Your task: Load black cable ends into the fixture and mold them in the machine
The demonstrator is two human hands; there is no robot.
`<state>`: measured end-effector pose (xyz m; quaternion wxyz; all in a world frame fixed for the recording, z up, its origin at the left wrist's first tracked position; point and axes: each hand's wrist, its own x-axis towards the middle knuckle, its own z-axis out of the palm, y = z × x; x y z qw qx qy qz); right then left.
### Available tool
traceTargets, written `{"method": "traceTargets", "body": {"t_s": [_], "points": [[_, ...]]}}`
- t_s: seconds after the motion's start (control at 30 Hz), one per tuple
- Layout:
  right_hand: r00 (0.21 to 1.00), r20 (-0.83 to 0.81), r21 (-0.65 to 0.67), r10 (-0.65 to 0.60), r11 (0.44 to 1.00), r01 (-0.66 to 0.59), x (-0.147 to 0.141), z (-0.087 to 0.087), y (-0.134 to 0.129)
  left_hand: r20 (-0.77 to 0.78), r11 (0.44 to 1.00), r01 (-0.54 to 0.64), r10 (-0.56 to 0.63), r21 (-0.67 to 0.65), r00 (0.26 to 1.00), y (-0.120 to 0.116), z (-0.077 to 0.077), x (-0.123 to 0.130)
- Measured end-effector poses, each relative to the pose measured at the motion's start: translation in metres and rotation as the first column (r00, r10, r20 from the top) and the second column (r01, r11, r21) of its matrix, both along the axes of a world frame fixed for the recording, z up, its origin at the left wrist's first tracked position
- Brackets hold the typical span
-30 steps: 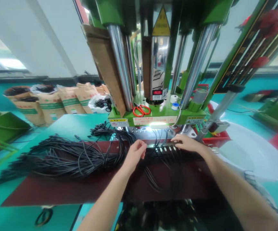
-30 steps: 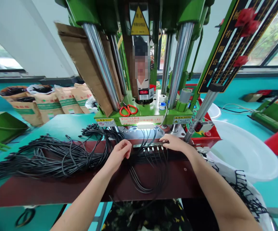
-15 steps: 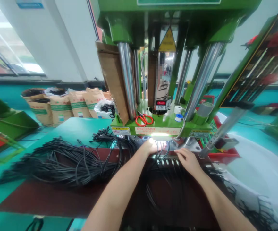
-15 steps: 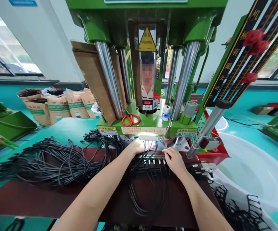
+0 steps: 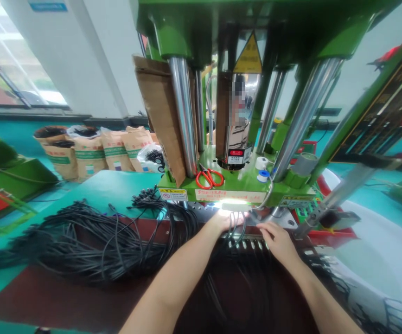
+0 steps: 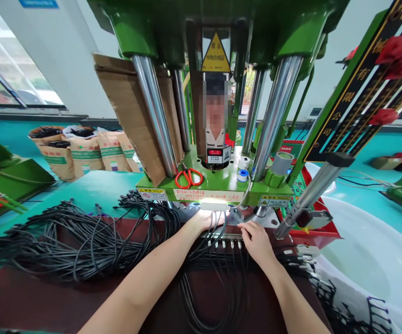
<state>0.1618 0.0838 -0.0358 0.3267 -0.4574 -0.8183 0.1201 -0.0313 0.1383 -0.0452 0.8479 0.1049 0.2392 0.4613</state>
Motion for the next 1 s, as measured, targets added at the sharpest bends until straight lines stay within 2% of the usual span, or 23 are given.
{"method": "traceTargets", "body": {"t_s": [0.13,0.23,0.53,0.77,0.87,1.0], "points": [[1.000,0.023,-0.033,-0.002,0.999,0.002,0.001,0.001,-0.001,-0.041,0.999,-0.042,0.043,0.026,0.998,0.006,-0.010,0.001],[0.999,0.032,-0.051,-0.007,0.999,0.008,0.000,0.002,-0.002,-0.084,0.998,-0.048,0.050,0.028,0.995,0.007,-0.011,0.000],[0.999,0.043,-0.059,-0.017,0.998,0.020,0.003,0.000,-0.002,-0.175,0.997,-0.043,0.054,0.064,0.983,-0.006,0.008,-0.002],[0.998,0.044,-0.056,-0.032,0.998,0.035,0.002,0.001,-0.003,-0.198,0.996,-0.005,0.022,0.085,0.980,-0.010,0.012,-0.004],[0.999,0.033,-0.049,-0.019,0.999,0.021,0.002,0.006,-0.003,-0.197,0.995,0.008,0.012,0.102,0.980,-0.011,0.012,-0.005],[0.999,0.046,-0.010,0.003,1.000,-0.003,0.002,0.023,0.007,-0.199,0.992,0.025,-0.001,0.120,0.980,-0.011,0.011,-0.006]]}}
